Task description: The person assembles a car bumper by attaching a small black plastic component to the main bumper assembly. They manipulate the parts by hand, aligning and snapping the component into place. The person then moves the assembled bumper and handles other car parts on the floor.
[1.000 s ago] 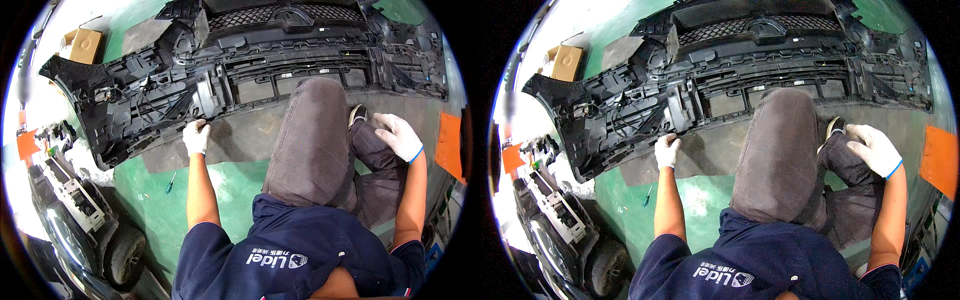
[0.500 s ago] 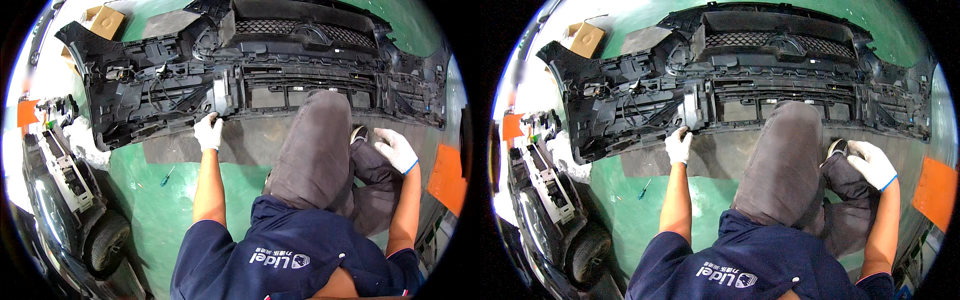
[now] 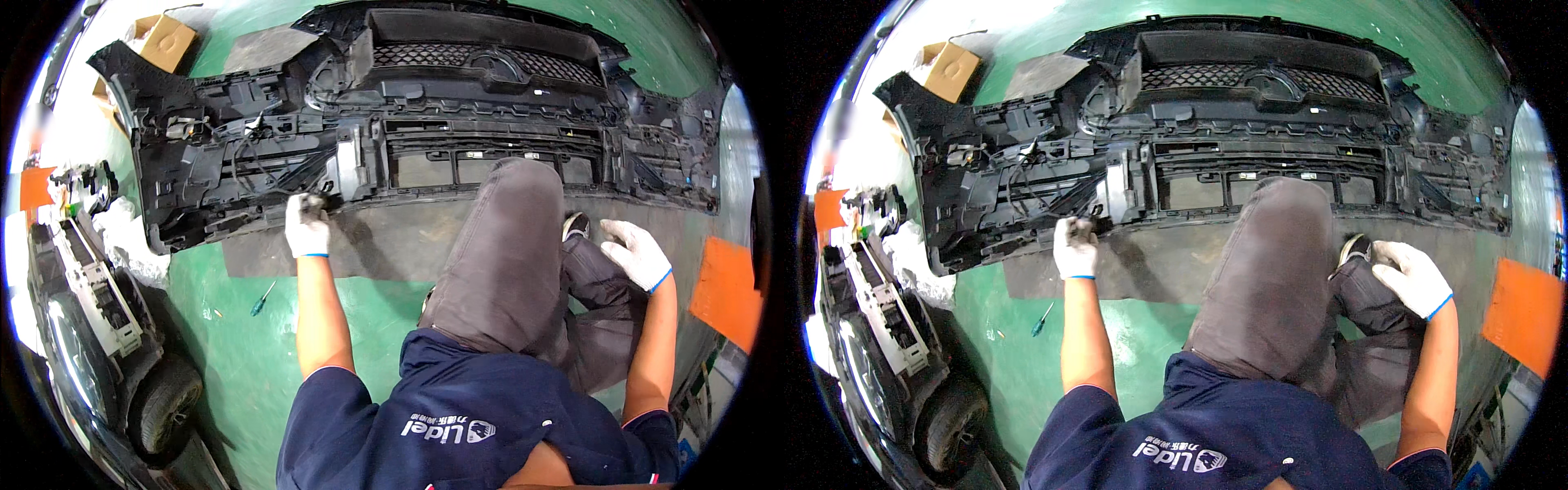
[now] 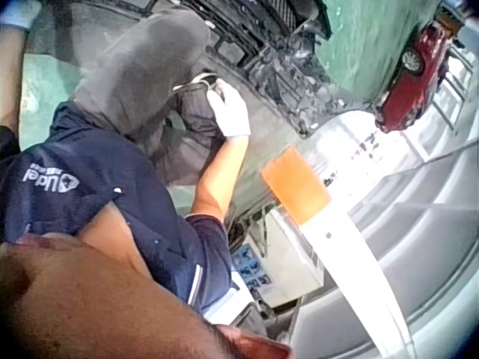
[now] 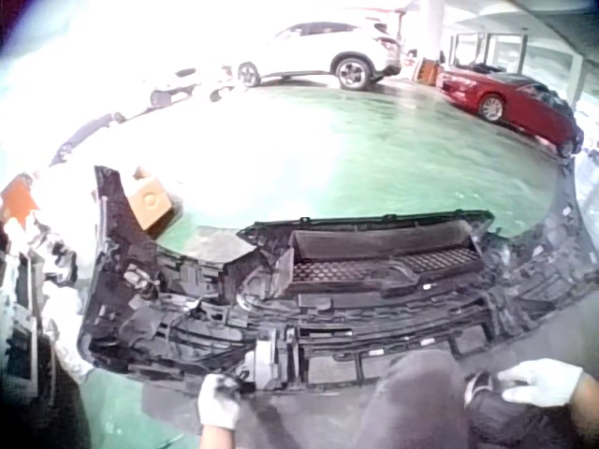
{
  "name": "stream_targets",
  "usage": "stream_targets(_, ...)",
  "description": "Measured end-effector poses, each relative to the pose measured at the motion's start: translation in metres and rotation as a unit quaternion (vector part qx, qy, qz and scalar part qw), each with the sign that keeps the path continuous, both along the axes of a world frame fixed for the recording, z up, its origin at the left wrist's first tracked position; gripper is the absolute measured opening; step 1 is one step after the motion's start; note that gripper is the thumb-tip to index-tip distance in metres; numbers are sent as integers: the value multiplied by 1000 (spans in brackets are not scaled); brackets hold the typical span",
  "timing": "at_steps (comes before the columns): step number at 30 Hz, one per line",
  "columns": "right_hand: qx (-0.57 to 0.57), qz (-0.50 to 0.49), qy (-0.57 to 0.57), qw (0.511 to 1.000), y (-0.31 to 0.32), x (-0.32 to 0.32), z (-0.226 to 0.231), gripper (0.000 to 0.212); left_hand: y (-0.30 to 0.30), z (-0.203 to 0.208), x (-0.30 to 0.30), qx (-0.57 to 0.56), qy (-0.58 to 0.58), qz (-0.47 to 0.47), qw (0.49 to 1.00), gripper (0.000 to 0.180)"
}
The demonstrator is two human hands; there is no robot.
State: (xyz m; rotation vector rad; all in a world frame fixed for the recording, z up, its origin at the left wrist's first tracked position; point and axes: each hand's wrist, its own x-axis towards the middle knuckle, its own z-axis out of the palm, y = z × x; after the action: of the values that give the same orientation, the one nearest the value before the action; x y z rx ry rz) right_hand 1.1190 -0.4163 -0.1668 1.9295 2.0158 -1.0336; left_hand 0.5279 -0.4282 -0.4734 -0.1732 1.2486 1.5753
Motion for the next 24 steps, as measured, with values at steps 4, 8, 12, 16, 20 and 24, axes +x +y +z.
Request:
stream_targets(4, 11, 7, 0, 1000, 3, 7, 1, 51, -9, 22, -31, 117, -149, 11, 982, 49)
stream_targets(8, 11, 9, -9, 1000, 6, 5, 6, 53, 9, 34, -45, 83, -72, 53, 993, 55)
stream_targets(12, 8, 9, -8, 1000, 10, 0, 8, 52, 28, 47, -45, 83, -23, -1, 996, 54)
stream_targets(16, 4, -1, 6, 1000, 8, 0, 7, 52, 39, 54, -35, 82, 21, -41, 996, 57)
stream_targets(20, 5, -8, 10, 1000, 3, 5, 3, 51, 53, 44, -21, 101, 49, -101, 989, 61)
stream_targets(24, 0, -22, 19, 1000, 0, 7, 5, 50, 72, 14, -1, 79, 116, -140, 980, 57)
